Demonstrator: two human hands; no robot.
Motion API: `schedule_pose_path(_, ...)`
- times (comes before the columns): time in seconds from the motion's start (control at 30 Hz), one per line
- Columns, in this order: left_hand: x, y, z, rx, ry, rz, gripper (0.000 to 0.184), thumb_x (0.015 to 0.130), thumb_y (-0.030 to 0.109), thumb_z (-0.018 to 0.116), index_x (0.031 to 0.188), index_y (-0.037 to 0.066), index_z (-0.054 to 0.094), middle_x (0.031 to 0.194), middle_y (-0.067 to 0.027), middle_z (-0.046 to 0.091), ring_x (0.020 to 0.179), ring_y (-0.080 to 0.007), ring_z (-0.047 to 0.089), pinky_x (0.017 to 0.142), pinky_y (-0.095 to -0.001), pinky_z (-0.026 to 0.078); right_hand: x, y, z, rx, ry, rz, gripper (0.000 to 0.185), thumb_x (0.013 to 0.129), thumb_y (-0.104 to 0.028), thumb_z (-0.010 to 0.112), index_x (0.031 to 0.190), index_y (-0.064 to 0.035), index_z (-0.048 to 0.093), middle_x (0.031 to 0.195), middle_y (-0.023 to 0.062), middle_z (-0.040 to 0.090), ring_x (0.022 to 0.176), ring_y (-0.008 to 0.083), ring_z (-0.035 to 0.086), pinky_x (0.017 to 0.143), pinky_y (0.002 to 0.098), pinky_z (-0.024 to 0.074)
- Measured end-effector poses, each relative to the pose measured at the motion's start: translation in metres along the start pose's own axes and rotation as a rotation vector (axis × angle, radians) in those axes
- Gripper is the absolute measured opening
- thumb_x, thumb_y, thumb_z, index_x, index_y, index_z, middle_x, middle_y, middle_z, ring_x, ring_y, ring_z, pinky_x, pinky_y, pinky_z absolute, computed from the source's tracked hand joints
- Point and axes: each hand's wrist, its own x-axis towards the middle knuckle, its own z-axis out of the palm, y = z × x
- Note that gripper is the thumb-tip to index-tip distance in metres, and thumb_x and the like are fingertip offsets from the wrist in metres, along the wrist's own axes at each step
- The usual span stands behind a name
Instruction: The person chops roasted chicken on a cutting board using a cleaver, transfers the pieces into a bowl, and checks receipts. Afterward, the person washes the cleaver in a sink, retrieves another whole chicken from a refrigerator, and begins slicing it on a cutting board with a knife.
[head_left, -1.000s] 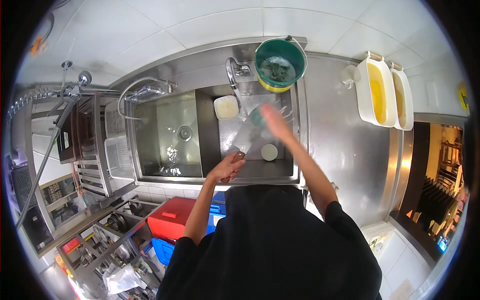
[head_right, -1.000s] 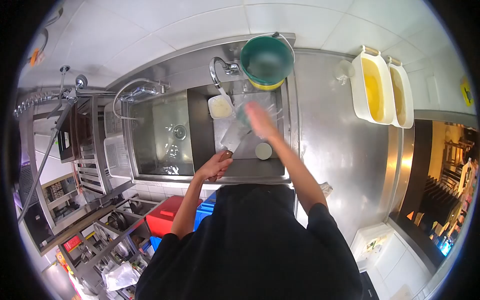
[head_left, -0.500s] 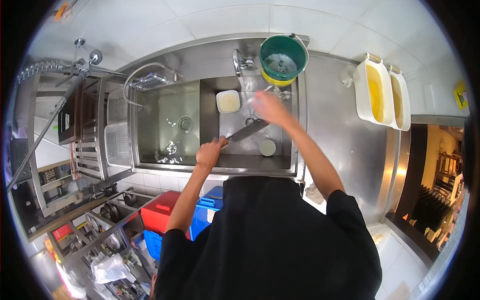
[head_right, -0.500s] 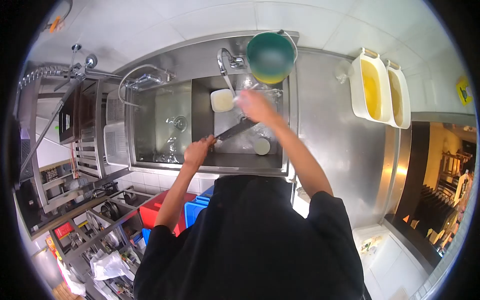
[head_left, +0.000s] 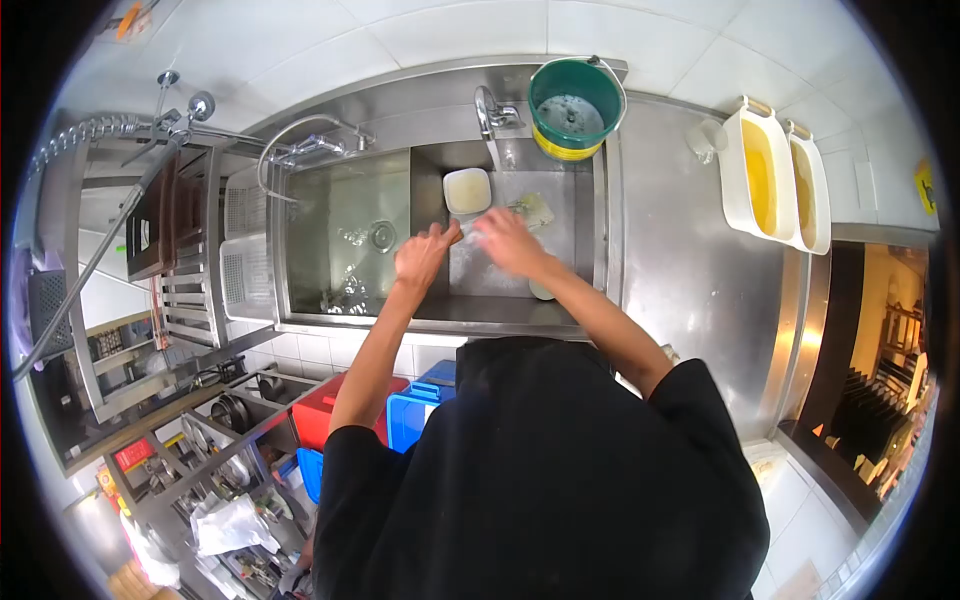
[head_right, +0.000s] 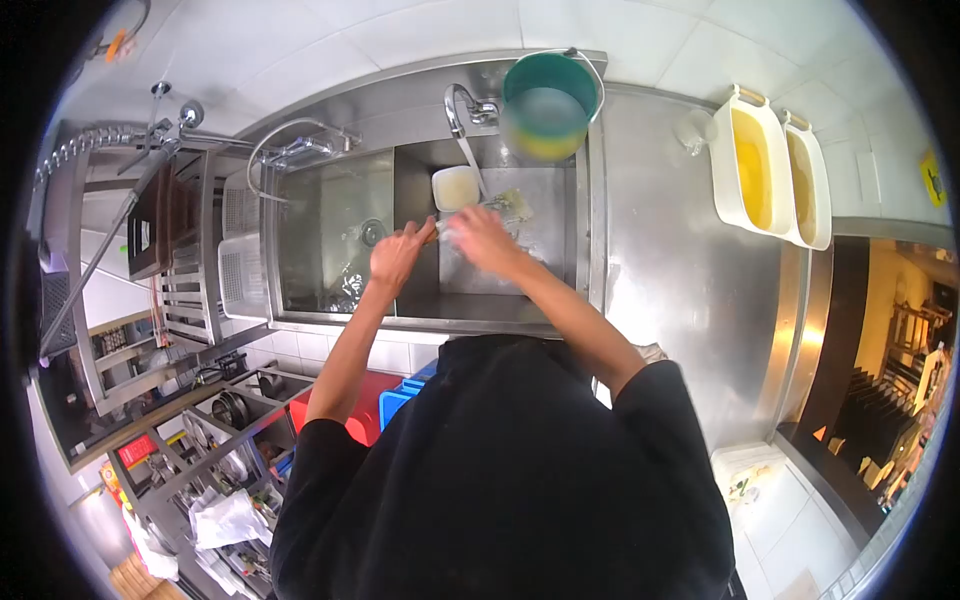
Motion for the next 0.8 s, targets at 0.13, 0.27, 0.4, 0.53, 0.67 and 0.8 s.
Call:
schedule_pose_path(0.13, -0.015, -0.006, 0.022, -0.05, -0.062, -0.108, 0.056, 0.093, 0.008, 0.057, 0.145, 0.026, 0.045, 0.1, -0.01, 0.065, 0.078, -0.0343, 0.073, 0.064, -0.0454, 0.061, -0.014, 0.068, -0.021, -0.232, -0.078, 0.267, 0.022, 0.093, -0.02, 0.062, 0.113, -0.011, 0.063, 0.115, 0.0123, 0.058, 0.114, 0.0351, 0.055, 0.093, 0.05, 0.0444)
schedule_pose_path(0.27, -0.027, 0.0, 0.033, -0.165, -0.035, -0.142, 0.062, 0.091, 0.005, 0.059, 0.146, 0.028, 0.044, 0.104, -0.0105, 0.065, 0.081, -0.0362, 0.072, 0.067, -0.0481, 0.061, -0.012, 0.049, -0.019, -0.182, 0.133, 0.102, 0.023, 0.094, -0.02, 0.062, 0.115, -0.0114, 0.063, 0.116, 0.0124, 0.057, 0.115, 0.0351, 0.054, 0.094, 0.0494, 0.0442)
schedule_pose_path(0.4, -0.035, -0.005, 0.032, -0.278, -0.09, -0.117, 0.055, 0.093, 0.008, 0.057, 0.143, 0.027, 0.048, 0.108, -0.0137, 0.067, 0.089, -0.038, 0.072, 0.076, -0.0493, 0.06, -0.042, 0.1, -0.004, -0.283, 0.095, 0.32, 0.021, 0.094, -0.022, 0.062, 0.11, -0.0086, 0.063, 0.111, 0.0155, 0.061, 0.109, 0.0372, 0.058, 0.09, 0.0506, 0.0465)
schedule_pose_path(0.53, -0.041, -0.006, 0.067, -0.546, -0.116, -0.244, 0.05, 0.092, 0.012, 0.059, 0.139, 0.029, 0.055, 0.117, -0.0189, 0.07, 0.104, -0.0433, 0.068, 0.088, -0.0533, 0.057, 0.0, 0.063, -0.085, -0.123, 0.233, 0.397, 0.024, 0.091, -0.027, 0.065, 0.102, -0.0056, 0.064, 0.099, 0.018, 0.065, 0.097, 0.04, 0.064, 0.084, 0.0525, 0.0489)
schedule_pose_path(0.67, 0.013, 0.008, 0.108, -0.532, -0.196, -0.369, 0.04, 0.095, 0.013, 0.056, 0.133, 0.026, 0.062, 0.111, -0.0192, 0.072, 0.104, -0.042, 0.069, 0.088, -0.052, 0.057, 0.078, -0.005, -0.186, -0.317, 0.503, 0.385, 0.031, 0.089, -0.033, 0.067, 0.102, -0.0053, 0.064, 0.1, 0.0181, 0.067, 0.096, 0.0408, 0.065, 0.086, 0.0512, 0.0499)
schedule_pose_path(0.8, 0.063, 0.023, 0.084, -0.46, -0.238, -0.381, 0.029, 0.1, 0.019, 0.053, 0.127, 0.023, 0.065, 0.108, -0.0188, 0.073, 0.103, -0.0394, 0.07, 0.085, -0.0513, 0.058, 0.12, 0.019, -0.209, -0.493, 0.652, 0.413, 0.043, 0.091, -0.038, 0.065, 0.118, -0.0041, 0.064, 0.115, 0.02, 0.063, 0.1, 0.0372, 0.065, 0.091, 0.0477, 0.0501)
